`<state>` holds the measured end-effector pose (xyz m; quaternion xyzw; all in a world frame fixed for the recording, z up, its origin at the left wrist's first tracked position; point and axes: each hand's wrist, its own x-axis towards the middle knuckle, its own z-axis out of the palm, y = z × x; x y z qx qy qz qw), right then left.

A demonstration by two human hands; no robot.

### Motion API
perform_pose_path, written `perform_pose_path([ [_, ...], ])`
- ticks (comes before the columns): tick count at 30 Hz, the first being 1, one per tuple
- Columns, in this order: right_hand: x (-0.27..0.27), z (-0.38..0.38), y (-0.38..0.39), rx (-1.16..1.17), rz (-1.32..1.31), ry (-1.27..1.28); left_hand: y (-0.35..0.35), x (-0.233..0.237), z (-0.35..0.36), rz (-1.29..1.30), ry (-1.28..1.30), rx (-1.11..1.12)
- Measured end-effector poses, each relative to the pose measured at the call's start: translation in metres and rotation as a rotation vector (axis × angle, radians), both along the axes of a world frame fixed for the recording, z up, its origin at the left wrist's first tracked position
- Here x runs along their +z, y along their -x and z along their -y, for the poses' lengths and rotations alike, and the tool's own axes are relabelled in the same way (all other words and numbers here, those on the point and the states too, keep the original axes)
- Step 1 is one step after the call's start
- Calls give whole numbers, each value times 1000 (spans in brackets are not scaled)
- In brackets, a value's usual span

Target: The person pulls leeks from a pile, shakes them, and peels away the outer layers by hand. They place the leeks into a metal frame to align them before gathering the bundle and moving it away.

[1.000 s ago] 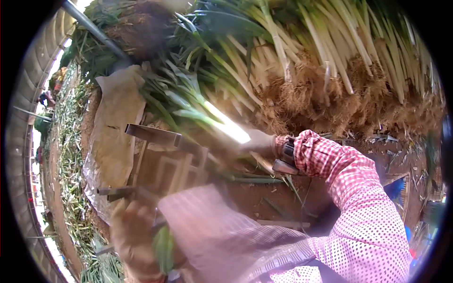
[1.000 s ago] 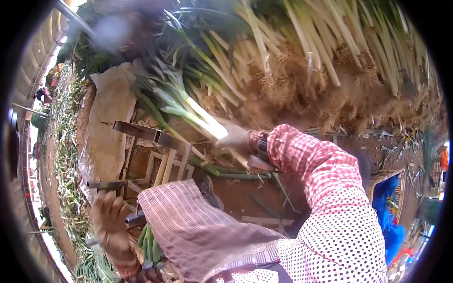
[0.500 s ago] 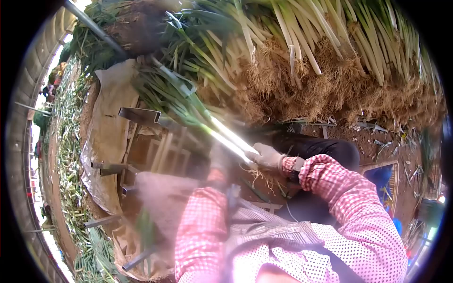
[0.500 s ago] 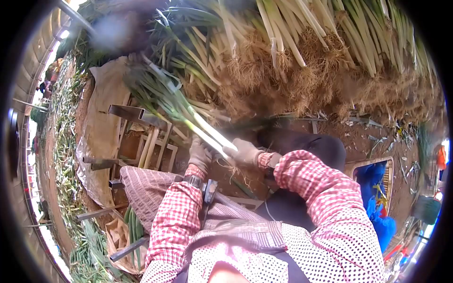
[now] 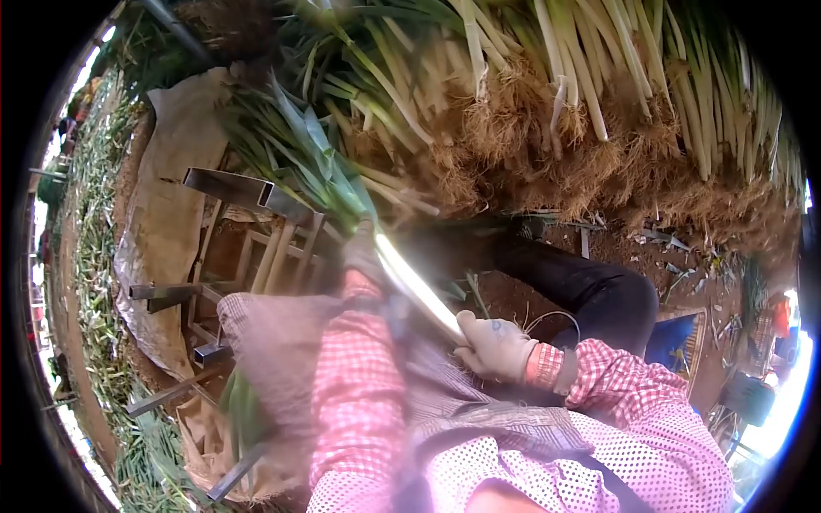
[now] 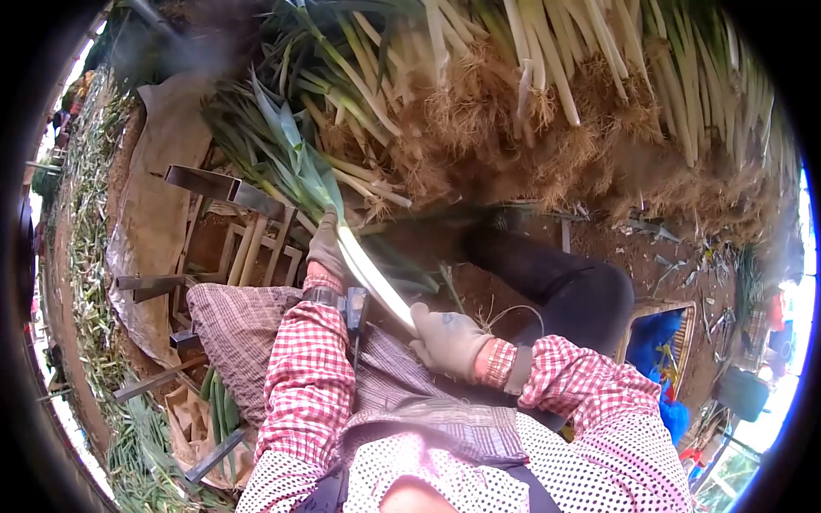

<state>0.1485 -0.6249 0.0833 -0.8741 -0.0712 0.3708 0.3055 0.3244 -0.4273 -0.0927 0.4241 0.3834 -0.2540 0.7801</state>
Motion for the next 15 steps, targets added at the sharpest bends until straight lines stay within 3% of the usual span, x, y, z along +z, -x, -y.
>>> perform_pose_path([
  [1,-6,1,0,-6,-14,-26,-3,-26,-7,39,-55,-28],
  [4,-14,6,-3,-97,-51,-125,5,-8,-4,34,-75,-70],
  [6,-13,16,-9,-211,-83,-234,17,28,6,96,186,76],
  [7,-23,23,-9,-274,59,-321,28,53,14,132,390,192],
  [8,-27,31,-19,-396,-167,-465,37,73,15,122,415,153],
  [9,-31,37,-22,-491,-232,-645,45,94,16,113,440,112],
  [10,-33,41,-23,-584,-296,-825,47,92,16,81,496,136],
  [11,-19,39,-26,-616,-336,-853,46,77,16,49,506,171],
  [14,-29,42,-20,-536,-408,-1009,48,51,15,59,375,166],
  [15,-27,42,-18,-620,-646,-1129,52,48,16,92,282,130],
])
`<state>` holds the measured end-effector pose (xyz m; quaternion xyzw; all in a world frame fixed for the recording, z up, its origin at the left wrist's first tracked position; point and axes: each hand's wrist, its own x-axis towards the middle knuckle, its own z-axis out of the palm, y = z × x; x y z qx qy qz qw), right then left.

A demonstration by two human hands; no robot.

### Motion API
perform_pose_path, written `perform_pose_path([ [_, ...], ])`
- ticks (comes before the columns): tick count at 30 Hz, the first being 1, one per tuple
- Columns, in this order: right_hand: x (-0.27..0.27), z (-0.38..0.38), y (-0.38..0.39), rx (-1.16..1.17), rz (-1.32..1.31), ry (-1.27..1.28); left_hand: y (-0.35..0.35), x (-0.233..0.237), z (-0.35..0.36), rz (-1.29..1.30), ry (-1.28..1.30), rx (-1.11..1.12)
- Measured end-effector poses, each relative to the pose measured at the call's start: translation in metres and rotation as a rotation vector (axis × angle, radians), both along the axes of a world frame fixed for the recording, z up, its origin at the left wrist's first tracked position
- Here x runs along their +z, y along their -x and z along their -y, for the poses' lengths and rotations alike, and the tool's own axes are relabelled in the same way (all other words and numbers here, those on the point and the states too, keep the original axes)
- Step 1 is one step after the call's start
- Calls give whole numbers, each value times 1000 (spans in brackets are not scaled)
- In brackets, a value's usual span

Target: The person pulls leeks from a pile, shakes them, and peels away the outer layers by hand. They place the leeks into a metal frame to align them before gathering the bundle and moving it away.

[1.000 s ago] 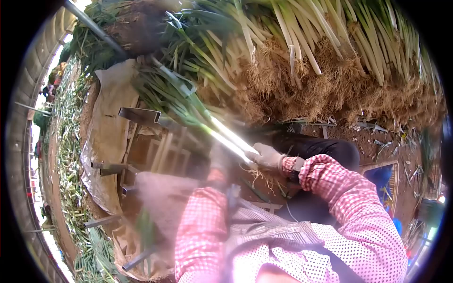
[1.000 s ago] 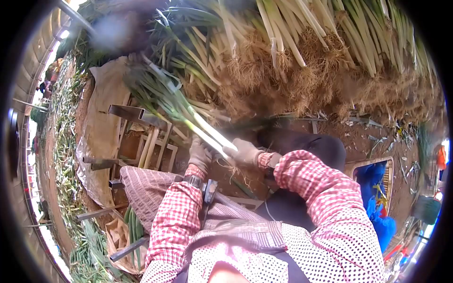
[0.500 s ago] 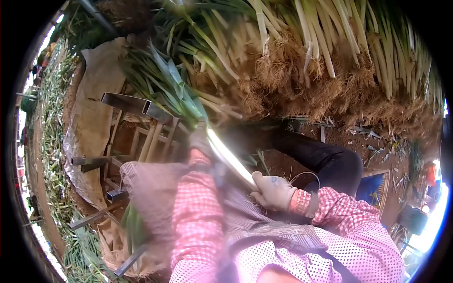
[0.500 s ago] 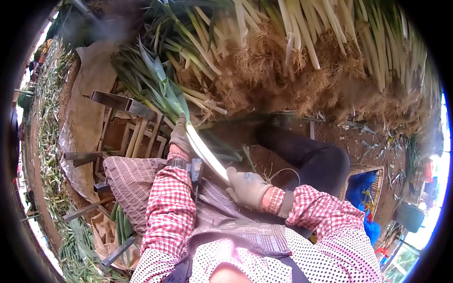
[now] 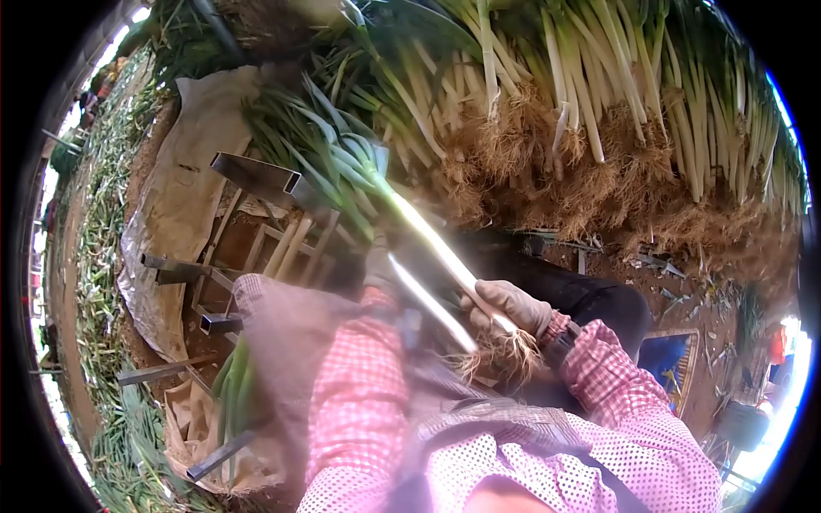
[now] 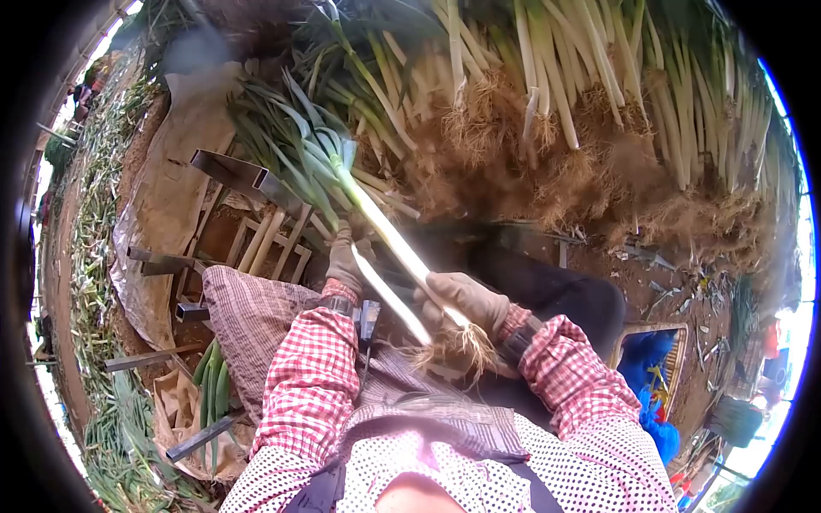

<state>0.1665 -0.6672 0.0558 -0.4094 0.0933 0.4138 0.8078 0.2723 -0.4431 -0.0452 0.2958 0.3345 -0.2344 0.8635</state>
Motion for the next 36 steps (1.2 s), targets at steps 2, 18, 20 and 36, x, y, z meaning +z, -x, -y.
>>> perform_pose_path([
  [2,-14,0,2,33,-332,-355,6,-5,8,98,-371,-18],
  [18,121,10,65,539,724,1721,23,48,130,168,-81,-18],
  [20,157,4,78,422,719,1628,6,80,101,196,349,56],
  [36,113,-347,-158,483,1813,945,96,248,-415,1184,-353,900],
])
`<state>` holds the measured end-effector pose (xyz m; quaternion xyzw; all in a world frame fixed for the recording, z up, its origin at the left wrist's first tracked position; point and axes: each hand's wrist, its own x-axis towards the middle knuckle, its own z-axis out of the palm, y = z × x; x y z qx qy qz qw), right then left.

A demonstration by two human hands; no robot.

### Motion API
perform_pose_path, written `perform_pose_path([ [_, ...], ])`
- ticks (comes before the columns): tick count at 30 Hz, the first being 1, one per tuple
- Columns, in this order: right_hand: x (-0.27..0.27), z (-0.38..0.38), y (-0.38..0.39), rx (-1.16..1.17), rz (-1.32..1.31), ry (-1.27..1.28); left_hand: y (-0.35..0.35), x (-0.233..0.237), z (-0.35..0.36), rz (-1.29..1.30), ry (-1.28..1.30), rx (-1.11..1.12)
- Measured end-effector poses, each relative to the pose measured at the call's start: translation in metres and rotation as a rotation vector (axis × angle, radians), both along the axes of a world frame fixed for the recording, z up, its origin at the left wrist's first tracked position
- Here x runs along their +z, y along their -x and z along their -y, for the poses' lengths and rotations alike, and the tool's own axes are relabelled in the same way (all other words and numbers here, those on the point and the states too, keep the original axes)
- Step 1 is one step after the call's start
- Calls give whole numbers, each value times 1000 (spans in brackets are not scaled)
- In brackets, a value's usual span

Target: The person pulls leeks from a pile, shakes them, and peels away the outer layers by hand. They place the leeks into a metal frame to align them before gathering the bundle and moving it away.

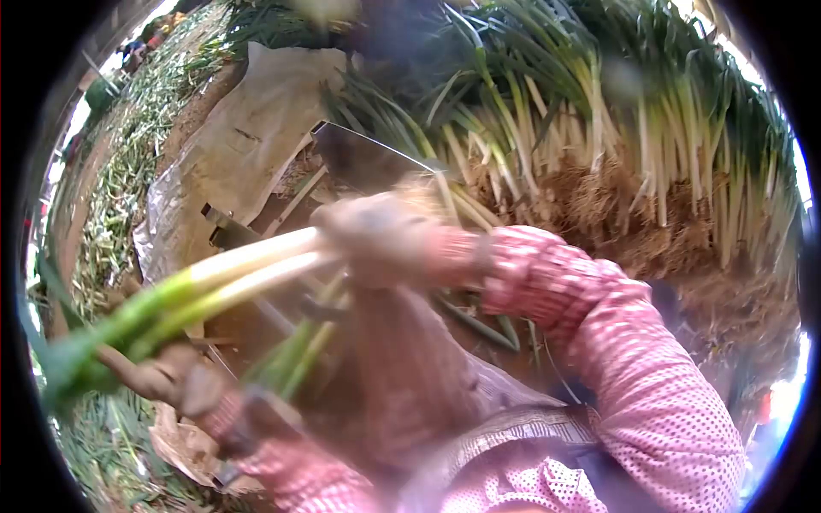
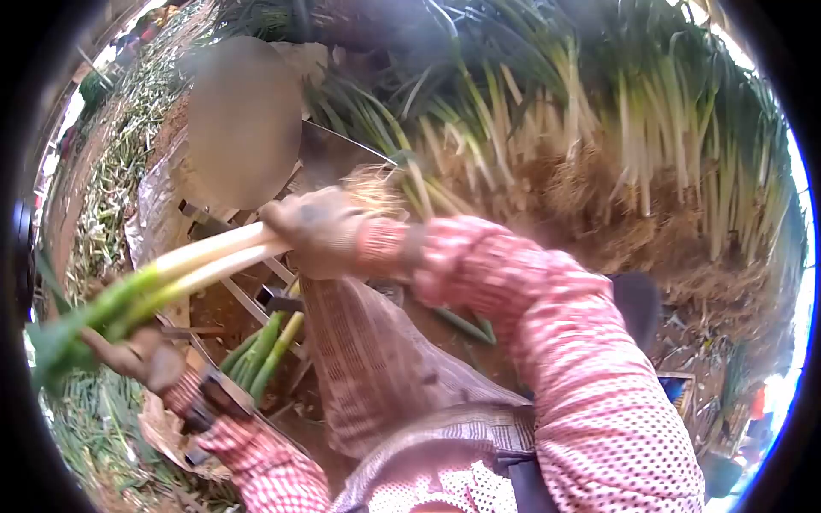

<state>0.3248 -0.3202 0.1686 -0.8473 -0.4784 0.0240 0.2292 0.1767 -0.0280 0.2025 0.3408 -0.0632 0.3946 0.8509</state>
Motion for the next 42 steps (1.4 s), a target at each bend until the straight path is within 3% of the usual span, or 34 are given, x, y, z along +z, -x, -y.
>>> perform_pose_path([
  [1,-24,-32,-15,-44,-119,96,2,-33,-1,-141,72,220],
  [3,-106,-75,-56,-23,-69,129,-11,-100,22,-448,385,483],
  [4,-139,-86,-74,-90,-24,182,2,-163,10,-322,294,74],
  [5,-180,-91,-98,-65,-47,248,6,-218,6,-455,243,-50],
  [6,-227,-99,-117,-97,51,389,16,-219,20,-644,-51,3],
  [7,-234,-74,-120,-60,105,443,20,-205,54,-829,-355,35],
  [8,-252,-64,-125,-108,-31,403,16,-189,86,-991,-669,54],
  [9,-263,-63,-123,-148,73,383,8,-183,98,-1128,-988,72],
  [11,-273,-60,-122,-201,220,356,-9,-206,53,-979,-242,304],
  [13,-272,-56,-122,-207,177,335,-29,-226,14,-1315,-1335,597],
  [15,-272,-56,-121,-213,131,303,-49,-238,13,-1921,-2188,105],
  [16,-271,-57,-121,-214,113,281,-23,-286,-1,-1769,-2252,336],
  [17,-273,-55,-119,-229,105,268,-14,-311,1,-1677,-2291,365],
  [21,-271,-52,-100,-232,20,224,6,-308,27,-1724,-2307,349],
  [23,-255,-37,-82,-210,-55,115,-22,-243,50,-1812,-2290,76],
  [26,-200,30,-59,-115,-169,-278,-44,-212,63,-1590,-2011,103],
  [27,-169,67,-55,-137,-217,-303,-53,-196,72,-1498,-1913,107],
  [29,-71,148,-63,-382,-229,268,-69,-160,89,-1318,-1694,91],
  [31,-112,245,-99,-902,182,-45,-82,-123,109,-1187,-1511,38],
  [32,-107,291,-118,-994,536,-8,-87,-102,119,-1124,-1403,7],
  [34,-129,369,-172,-1301,797,113,-94,-63,141,-994,-1213,-70],
  [36,-122,400,-198,-1479,612,219,-95,-29,165,-863,-1036,-178],
  [38,-87,407,-199,-1471,4,286,-102,-6,192,-738,-896,-330],
  [40,-93,405,-203,-1209,-187,199,-126,-1,232,-663,-851,-536],
  [41,-96,391,-191,-1286,-26,78,-143,-8,256,-659,-871,-628],
  [42,-105,374,-172,-1353,137,-44,-166,-21,288,-685,-1105,-582],
])
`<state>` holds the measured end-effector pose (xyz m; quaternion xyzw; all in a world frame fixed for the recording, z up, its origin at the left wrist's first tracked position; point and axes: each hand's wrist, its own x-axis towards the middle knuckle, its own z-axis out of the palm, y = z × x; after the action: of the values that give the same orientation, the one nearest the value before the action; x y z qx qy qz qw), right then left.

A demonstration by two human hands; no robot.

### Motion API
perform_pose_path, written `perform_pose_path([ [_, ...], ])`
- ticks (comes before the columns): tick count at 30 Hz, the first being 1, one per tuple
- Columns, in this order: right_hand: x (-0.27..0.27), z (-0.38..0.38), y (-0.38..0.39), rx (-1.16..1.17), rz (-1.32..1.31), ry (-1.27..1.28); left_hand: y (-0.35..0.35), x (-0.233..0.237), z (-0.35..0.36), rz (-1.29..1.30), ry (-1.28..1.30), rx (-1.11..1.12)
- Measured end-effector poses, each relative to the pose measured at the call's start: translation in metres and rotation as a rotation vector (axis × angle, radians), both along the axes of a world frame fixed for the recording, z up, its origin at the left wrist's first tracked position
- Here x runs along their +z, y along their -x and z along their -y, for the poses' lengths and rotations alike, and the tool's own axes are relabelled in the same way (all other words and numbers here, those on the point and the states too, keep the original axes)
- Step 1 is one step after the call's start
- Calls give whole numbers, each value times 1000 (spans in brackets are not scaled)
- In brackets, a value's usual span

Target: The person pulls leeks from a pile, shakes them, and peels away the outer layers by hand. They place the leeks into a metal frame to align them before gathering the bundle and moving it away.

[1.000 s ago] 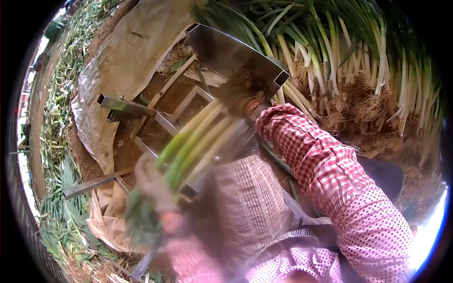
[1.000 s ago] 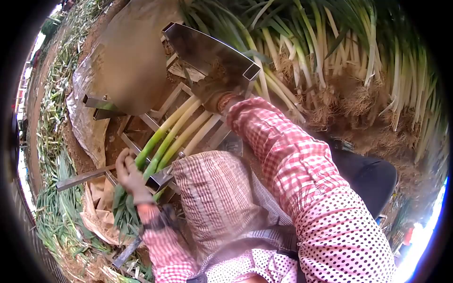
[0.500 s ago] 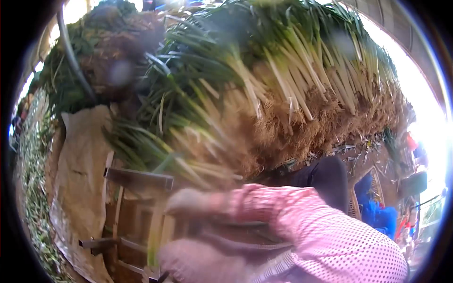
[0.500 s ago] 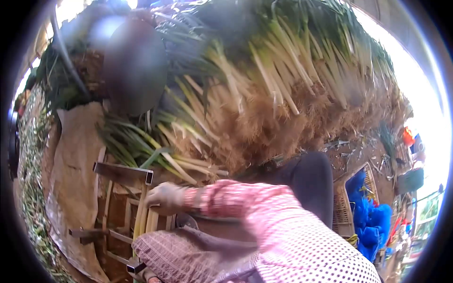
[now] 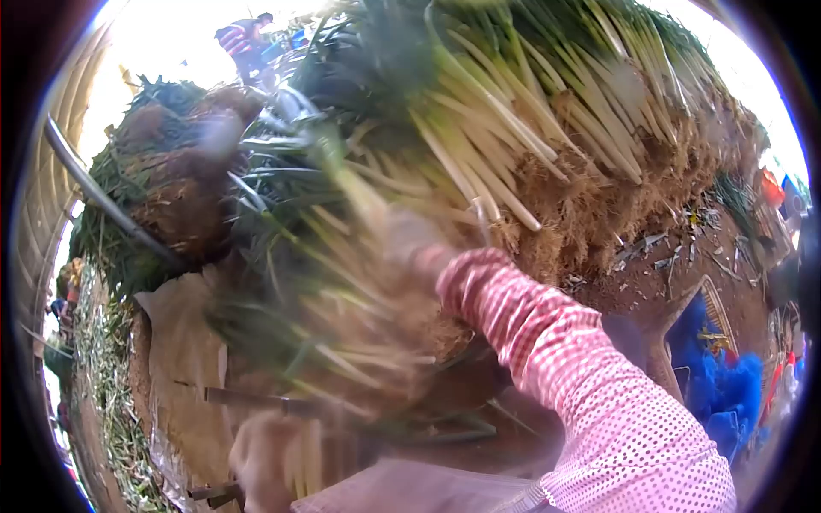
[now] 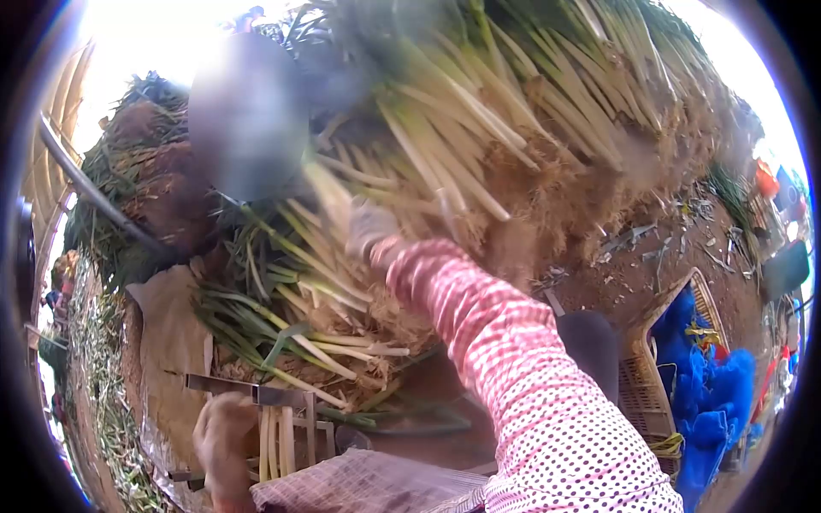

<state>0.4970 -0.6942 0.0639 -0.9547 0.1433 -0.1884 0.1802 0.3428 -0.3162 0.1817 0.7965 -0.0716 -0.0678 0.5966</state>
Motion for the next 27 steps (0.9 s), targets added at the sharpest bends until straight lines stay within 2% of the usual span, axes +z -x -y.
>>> perform_pose_path([
  [1,-14,-5,12,51,104,9,-17,-16,36,-196,192,-77],
  [2,-13,-11,15,104,-257,59,-35,-26,70,-322,109,-224],
  [3,-15,-12,29,122,-246,32,-50,-51,108,-503,119,-201],
  [5,-6,-26,57,180,-232,-28,-70,-123,161,-615,238,-159],
  [7,7,-33,80,300,-281,-177,-72,-186,200,-757,709,-283],
  [10,-36,-17,92,685,-364,-130,-63,-245,219,-799,746,-150],
  [11,-50,-6,90,830,-381,-69,-59,-265,217,-758,729,-163],
  [12,-23,6,90,773,-317,92,-53,-292,204,-619,670,-227],
  [14,12,43,67,410,-75,370,-43,-331,173,-181,494,-354],
  [16,21,78,39,-106,54,494,-37,-295,154,-492,585,-178],
  [17,22,97,28,-211,15,542,-26,-241,153,-870,818,55],
  [18,23,115,17,-314,-32,589,-26,-249,149,-810,686,74],
  [19,0,140,2,-310,-78,657,-24,-268,131,-744,556,99],
  [20,-10,151,-8,-301,-123,727,-22,-268,125,-709,489,149],
  [23,67,104,5,-259,-493,213,-22,-220,144,-594,229,427],
  [24,100,72,25,-261,-474,-105,-24,-206,154,-563,159,466],
  [25,83,74,22,-198,-366,-112,-27,-195,164,-531,124,460],
  [26,89,60,35,-129,-305,-220,-36,-209,167,-475,184,256],
  [27,81,39,51,-105,-114,-453,-46,-224,170,-417,265,45],
])
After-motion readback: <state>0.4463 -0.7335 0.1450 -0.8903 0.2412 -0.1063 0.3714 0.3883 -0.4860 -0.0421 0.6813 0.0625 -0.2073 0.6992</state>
